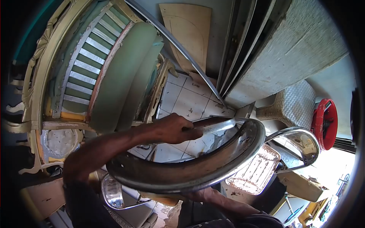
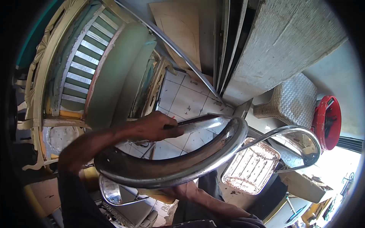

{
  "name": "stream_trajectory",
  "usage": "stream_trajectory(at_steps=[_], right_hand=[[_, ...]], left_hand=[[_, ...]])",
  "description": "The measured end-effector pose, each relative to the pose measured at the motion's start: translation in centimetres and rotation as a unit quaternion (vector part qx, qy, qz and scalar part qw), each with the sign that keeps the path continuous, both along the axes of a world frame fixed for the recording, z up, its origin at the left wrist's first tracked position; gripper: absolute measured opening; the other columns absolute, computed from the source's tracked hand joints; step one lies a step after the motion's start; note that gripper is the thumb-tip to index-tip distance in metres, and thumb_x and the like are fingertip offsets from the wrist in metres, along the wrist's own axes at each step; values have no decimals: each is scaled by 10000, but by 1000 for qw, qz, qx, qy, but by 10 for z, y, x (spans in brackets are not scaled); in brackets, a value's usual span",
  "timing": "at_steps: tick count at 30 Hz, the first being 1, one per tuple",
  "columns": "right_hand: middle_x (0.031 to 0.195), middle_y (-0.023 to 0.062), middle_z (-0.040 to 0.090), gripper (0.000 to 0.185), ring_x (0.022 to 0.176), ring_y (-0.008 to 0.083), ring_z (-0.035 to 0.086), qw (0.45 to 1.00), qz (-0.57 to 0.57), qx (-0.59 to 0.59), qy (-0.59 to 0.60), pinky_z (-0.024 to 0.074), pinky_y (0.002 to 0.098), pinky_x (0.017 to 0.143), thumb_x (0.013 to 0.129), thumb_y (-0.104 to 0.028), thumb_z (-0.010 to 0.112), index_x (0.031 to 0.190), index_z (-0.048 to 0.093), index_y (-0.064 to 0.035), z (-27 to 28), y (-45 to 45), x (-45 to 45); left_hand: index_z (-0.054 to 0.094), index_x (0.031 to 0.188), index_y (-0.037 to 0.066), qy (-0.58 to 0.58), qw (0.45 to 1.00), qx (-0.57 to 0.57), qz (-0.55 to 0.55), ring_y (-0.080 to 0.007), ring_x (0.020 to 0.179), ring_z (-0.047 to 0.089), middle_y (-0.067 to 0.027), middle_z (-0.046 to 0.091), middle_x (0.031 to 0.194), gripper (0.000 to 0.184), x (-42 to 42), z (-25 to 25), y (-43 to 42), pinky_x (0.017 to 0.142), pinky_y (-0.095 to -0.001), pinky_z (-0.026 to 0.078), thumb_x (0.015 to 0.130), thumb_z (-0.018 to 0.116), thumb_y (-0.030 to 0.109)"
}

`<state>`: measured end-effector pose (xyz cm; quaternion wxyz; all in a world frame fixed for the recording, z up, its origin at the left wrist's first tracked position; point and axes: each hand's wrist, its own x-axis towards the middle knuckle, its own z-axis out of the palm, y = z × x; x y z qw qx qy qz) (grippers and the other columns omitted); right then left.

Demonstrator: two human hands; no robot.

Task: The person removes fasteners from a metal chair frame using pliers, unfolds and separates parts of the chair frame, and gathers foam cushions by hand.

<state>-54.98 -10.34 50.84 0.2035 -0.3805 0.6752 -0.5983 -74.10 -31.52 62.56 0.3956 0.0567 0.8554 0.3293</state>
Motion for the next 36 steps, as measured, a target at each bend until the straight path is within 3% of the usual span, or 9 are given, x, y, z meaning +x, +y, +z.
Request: stream_trajectory(at_steps=[4, 11, 16, 18, 22, 24, 30, 31, 36], right_hand=[[1211, 232, 643, 550, 1108, 339, 638, 940, 19, 18, -340, 516, 458, 923, 916, -450, 668, 1251, 600, -18, 100, -25, -87], [1027, 194, 662, 825, 917, 238, 641, 905, 4, -96, -415, 512, 363, 820, 925, -538, 628, 1346, 406, 136, 104, -85, -158], [885, 143, 646, 806, 776, 170, 627, 958, 1, -78, -277, 513, 327, 718, 921, -598, 591, 1260, 511, 129, 88, -105, -210], [1033, 176, 670, 828, 830, 191, 659, 956, 4, -46, -288, 566, 318, 689, 905, -616, 605, 1321, 482, 88, 84, -104, -228], [839, 151, 697, 878, 724, 171, 664, 970, -72, -11, -231, 549, 293, 617, 905, -737, 460, 1264, 534, 61, 68, -95, -269], [814, 148, 695, 881, 688, 173, 660, 964, -99, -26, -244, 544, 293, 607, 911, -741, 436, 1260, 535, 61, 75, -87, -279], [742, 144, 697, 926, 671, 196, 678, 953, -177, 3, -247, 544, 317, 585, 920, -763, 345, 1192, 571, 93, 44, -84, -347], [746, 142, 696, 902, 667, 188, 676, 951, -195, 1, -242, 542, 310, 577, 936, -748, 324, 1143, 603, 85, 53, -80, -351], [733, 139, 679, 876, 643, 198, 658, 946, -184, 21, -267, 541, 316, 574, 966, -711, 298, 1151, 606, 88, 67, -88, -352]], left_hand=[[711, 1105, 27, -88, 968, -128, -196, -298, 876, 688, -171, 715, 910, 758, -54, 22, 1, 802, -412, 518, 929, 434, 710], [643, 1271, 41, -153, 926, -245, -244, -318, 1171, 594, -196, 621, 1277, 774, -144, 55, 7, 935, -416, 504, 919, 462, 706], [598, 1323, 26, -191, 936, -231, -187, -293, 1325, 463, -179, 513, 1427, 740, -189, 49, 4, 936, -451, 504, 924, 524, 644], [573, 1347, 25, -253, 915, -237, -205, -282, 1357, 420, -155, 483, 1459, 706, -209, 36, 10, 944, -448, 501, 923, 566, 588], [496, 1429, 123, -245, 944, -178, -133, -230, 1444, 316, -74, 413, 1536, 663, -235, 27, 20, 1049, -497, 415, 922, 594, 539], [527, 1402, 113, -226, 947, -175, -144, -233, 1380, 403, -80, 469, 1491, 616, -252, 26, 31, 1038, -506, 437, 939, 578, 515], [582, 1296, -5, 66, 953, -265, -129, -314, 1222, 553, -220, 600, 1274, 610, -261, 115, 59, 969, -460, 487, 924, 653, 473], [673, 1185, -3, 305, 929, -190, -90, -266, 879, 655, -148, 701, 939, 519, -250, 108, 42, 800, -399, 504, 958, 554, 447], [591, 1274, -33, 594, 794, -129, 16, -364, 1289, 489, -229, 580, 1310, 544, -186, 69, 9, 1101, -490, 335, 1016, 419, 414]])
